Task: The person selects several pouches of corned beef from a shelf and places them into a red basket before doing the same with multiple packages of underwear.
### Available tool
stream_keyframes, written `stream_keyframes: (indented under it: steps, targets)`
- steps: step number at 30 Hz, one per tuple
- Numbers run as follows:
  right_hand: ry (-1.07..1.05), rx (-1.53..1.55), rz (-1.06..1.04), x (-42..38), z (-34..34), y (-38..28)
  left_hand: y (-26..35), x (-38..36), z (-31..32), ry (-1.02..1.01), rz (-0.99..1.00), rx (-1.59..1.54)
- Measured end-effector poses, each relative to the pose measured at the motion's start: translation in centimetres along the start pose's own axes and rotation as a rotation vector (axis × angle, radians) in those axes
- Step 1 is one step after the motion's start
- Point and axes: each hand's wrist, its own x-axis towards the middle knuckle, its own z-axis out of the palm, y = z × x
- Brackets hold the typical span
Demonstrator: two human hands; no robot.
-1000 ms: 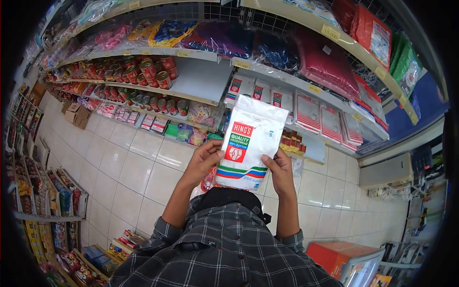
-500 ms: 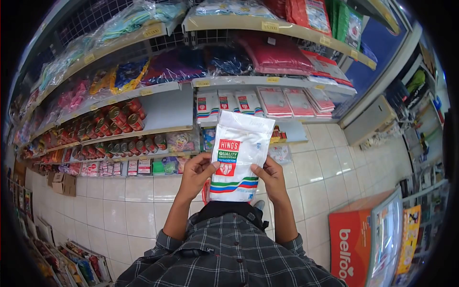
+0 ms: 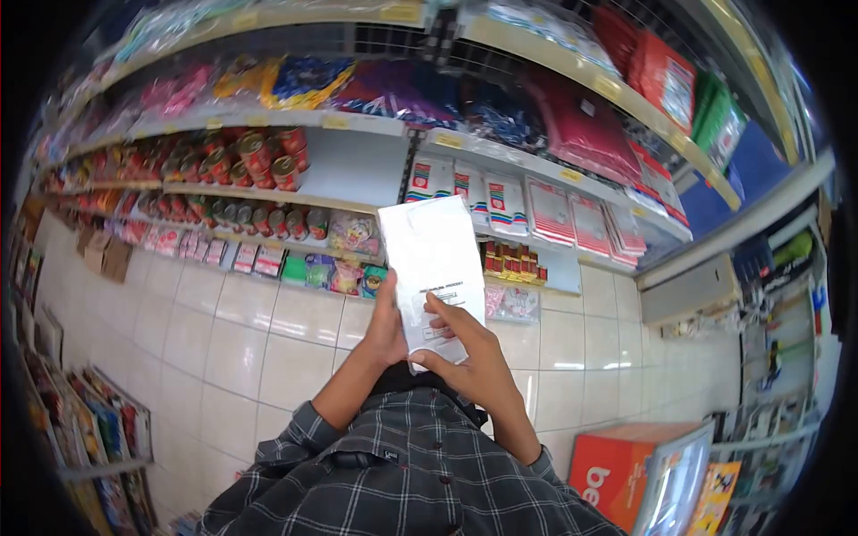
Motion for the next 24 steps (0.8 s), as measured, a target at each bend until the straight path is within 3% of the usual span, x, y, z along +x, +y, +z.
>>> stream_keyframes:
  steps: [4,7,15,19,22,24]
  targets:
    - [-0.002,0.020,0.016,0.2,-0.3,1.3,1.9,-1.1,-0.7,-0.004,0.115,-0.192]
    - [0.051,0.047,0.040,0.7,-0.1,2.2,2.3,-1.7,-1.5,-0.006,0.153,-0.167]
    - [-0.015,-0.083,-0.033,1.3,1.2,1.7,1.5,-1.4,-0.4,0.051,0.109,-0.056]
    - [-0.019,-0.044,0.096,1.4,1.4,2.6,-0.1,-1.0,2.0,-0.008,0.052,-0.011]
    - [0.100,0.203,0.238,1.0,0.5,5.3,-0.5,-0.2,2.9,-0.056,0.084,0.062]
    - [0.185,0.388,0.319,0.7,-0.2,7.3,-0.2,0.7,1.9,0.094,0.086,0.326]
